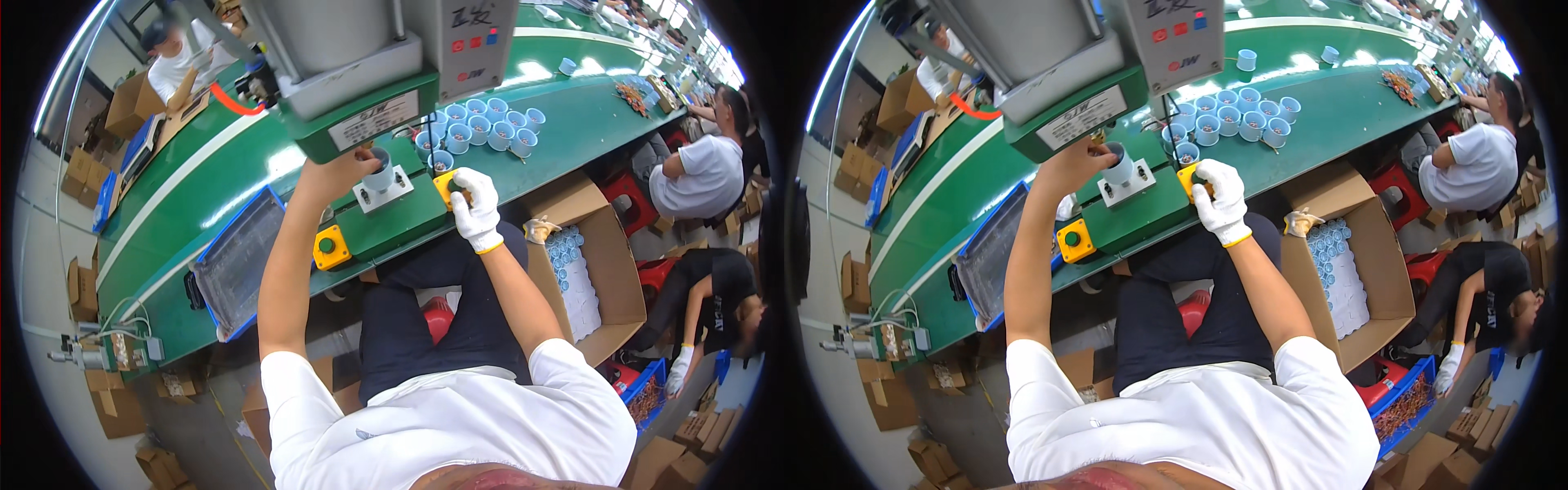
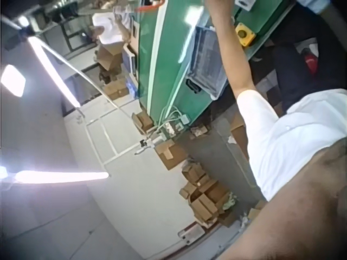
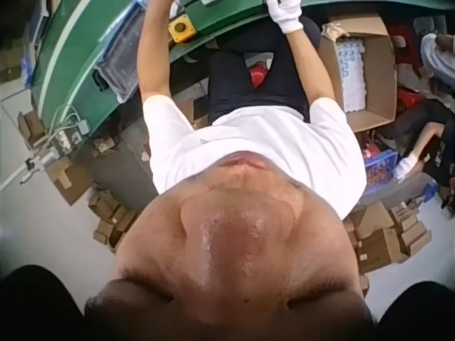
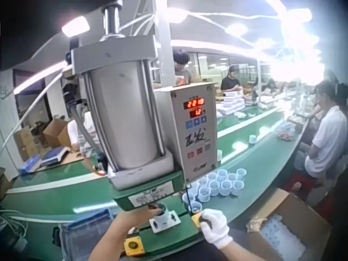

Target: Assembling small metal parts into plastic housings using a stationary press machine on a production line.

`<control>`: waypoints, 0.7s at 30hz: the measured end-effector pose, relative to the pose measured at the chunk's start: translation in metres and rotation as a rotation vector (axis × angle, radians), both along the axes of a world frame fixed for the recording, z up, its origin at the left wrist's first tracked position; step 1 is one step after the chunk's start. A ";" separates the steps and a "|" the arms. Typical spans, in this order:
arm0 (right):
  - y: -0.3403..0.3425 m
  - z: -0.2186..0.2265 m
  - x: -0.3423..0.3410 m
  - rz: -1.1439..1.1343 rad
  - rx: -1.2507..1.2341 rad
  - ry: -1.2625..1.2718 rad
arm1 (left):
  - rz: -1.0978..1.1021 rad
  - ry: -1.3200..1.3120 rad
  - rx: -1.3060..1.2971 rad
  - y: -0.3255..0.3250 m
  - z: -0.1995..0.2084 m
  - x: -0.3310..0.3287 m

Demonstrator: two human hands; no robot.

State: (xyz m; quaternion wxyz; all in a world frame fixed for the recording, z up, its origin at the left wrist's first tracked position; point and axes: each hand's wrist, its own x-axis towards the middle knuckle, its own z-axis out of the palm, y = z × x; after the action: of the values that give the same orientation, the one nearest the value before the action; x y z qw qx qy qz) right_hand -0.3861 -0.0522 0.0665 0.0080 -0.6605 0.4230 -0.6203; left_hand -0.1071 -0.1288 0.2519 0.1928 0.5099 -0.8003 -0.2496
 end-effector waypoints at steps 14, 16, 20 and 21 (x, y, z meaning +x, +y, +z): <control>0.005 0.002 -0.007 0.003 -0.040 0.036 | -0.030 0.113 -0.006 -0.005 -0.018 0.000; 0.001 0.000 -0.008 -0.004 -0.052 0.045 | -0.005 0.095 0.014 0.000 -0.008 -0.005; 0.000 0.007 -0.005 0.024 -0.025 0.027 | 0.033 -0.033 0.037 0.002 0.004 -0.004; 0.001 0.010 -0.006 0.043 -0.019 0.033 | 0.027 -0.035 0.003 0.000 0.001 -0.003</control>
State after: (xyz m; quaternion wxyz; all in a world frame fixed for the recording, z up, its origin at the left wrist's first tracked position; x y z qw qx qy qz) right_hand -0.3919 -0.0516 0.0764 0.0082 -0.6798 0.4029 -0.6127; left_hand -0.1096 -0.1292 0.2529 0.1813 0.5251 -0.7964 -0.2391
